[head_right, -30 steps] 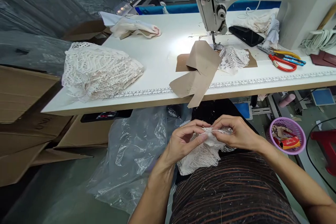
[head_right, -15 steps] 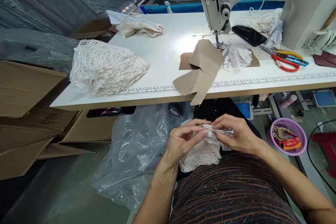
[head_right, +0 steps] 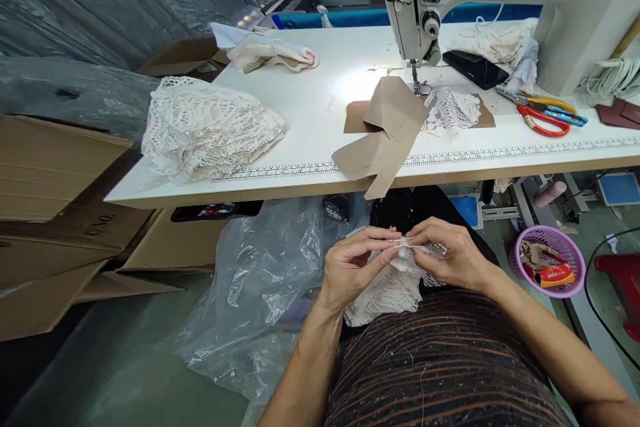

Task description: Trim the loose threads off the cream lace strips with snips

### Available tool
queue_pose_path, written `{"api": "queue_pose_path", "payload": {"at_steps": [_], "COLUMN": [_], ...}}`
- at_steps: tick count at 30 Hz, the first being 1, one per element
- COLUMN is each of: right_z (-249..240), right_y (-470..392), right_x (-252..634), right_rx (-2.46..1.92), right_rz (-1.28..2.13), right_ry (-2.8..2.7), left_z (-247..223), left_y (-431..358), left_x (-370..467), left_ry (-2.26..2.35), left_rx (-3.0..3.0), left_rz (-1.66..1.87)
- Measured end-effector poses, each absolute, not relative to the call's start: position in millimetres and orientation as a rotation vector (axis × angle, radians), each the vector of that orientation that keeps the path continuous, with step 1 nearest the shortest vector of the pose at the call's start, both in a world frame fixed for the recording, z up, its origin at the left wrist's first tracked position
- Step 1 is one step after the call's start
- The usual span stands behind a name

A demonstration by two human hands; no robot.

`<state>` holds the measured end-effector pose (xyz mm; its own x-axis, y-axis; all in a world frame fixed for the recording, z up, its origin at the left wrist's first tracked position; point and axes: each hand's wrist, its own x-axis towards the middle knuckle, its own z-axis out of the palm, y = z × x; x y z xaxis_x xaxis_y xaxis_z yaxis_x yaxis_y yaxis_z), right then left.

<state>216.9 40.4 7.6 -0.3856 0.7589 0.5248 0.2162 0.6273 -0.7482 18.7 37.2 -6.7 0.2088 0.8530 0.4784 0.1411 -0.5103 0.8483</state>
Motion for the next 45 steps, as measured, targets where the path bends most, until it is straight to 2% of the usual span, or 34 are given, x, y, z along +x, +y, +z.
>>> {"api": "queue_pose_path", "payload": {"at_steps": [8,18,33,45], "right_z": [3,4,2,0], "right_y": [40,40,41,41], "right_x": [219,219,217,212], "right_rx": [-0.780,-0.737,-0.778,-0.891], "right_rz": [0.725,0.706,0.807,1.085], "right_ry": [-1.895,-1.921,-1.885,-1.666], "left_z": [-11,-5,-1,-7], "left_y": [36,38,35,36], "left_x": [16,18,21,11], "left_ry": [0.977,1.048,1.113,0.930], "left_rx": [1.730,1.145,1.303,1.468], "left_rz": [1.194,1.043,1.213,1.233]}}
